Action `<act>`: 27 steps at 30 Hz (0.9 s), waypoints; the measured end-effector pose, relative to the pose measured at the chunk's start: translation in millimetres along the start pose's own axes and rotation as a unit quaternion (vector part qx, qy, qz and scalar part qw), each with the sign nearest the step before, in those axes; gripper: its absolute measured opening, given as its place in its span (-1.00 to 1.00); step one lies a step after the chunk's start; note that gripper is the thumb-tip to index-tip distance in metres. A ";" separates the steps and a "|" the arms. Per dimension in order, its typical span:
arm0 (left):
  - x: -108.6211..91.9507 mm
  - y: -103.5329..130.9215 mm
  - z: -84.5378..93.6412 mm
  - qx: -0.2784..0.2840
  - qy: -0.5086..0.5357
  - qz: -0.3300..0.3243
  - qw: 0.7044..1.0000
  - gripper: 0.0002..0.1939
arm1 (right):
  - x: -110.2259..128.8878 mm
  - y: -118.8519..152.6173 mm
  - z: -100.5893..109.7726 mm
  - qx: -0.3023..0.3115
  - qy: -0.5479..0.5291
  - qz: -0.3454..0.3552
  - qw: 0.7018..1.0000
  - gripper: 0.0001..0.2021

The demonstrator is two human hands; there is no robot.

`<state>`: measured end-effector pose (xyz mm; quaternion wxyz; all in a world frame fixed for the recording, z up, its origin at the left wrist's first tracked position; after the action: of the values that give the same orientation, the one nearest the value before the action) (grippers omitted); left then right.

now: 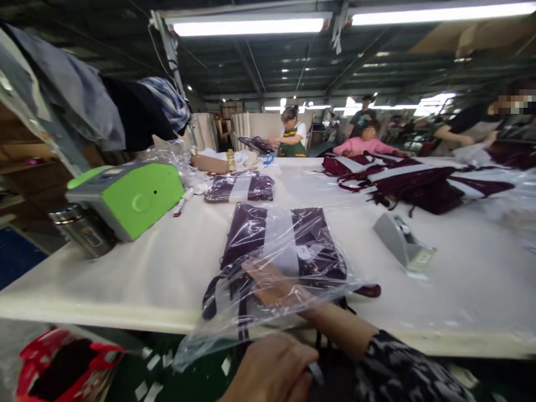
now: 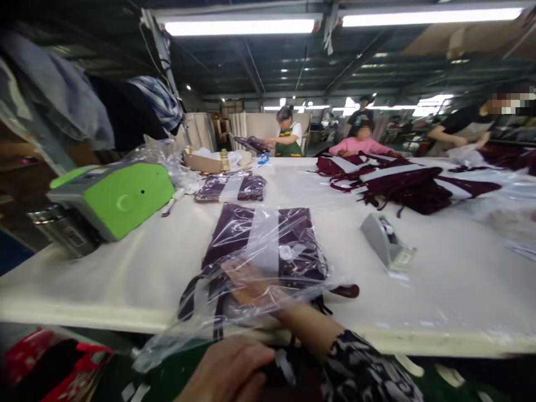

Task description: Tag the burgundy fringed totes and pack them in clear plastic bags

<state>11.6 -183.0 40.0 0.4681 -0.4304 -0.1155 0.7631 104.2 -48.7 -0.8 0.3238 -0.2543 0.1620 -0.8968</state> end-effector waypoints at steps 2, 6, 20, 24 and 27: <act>3.7 -28.1 -50.8 0.132 0.021 0.005 0.991 -0.72 | -23.7 33.4 26.8 -0.028 0.030 -0.051 0.998 -0.42; 32.7 -74.4 -109.0 0.181 -0.047 -0.003 0.982 -0.59 | -83.3 146.2 96.3 -0.155 0.085 -0.251 0.952 -0.55; 57.8 -190.0 -159.1 0.181 -0.197 0.019 0.963 -0.75 | -154.5 251.8 164.2 -0.226 -0.053 -0.586 0.776 -0.58; 62.0 -192.9 -142.5 0.165 -0.157 0.021 0.973 -0.72 | -173.5 236.5 174.4 -0.241 -0.047 -0.561 0.790 -0.68; 66.7 -190.6 -138.9 0.155 -0.126 0.017 0.980 -0.71 | -178.1 201.8 168.8 -0.323 -0.267 -0.453 0.787 -0.74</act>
<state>222.2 -58.2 30.0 0.4981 -0.2543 -0.0464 0.8277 417.3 -100.7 -17.2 -0.1907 -0.6177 0.2149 -0.7321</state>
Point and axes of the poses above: each hand's wrist, its own y-axis away from the middle knuckle, its own z-axis out of the back of the hand, x = y × z, the point moved 6 cm from there along -y, towards the middle knuckle, and after that the axes turned 9 degrees about y, right-handed, at the moved point
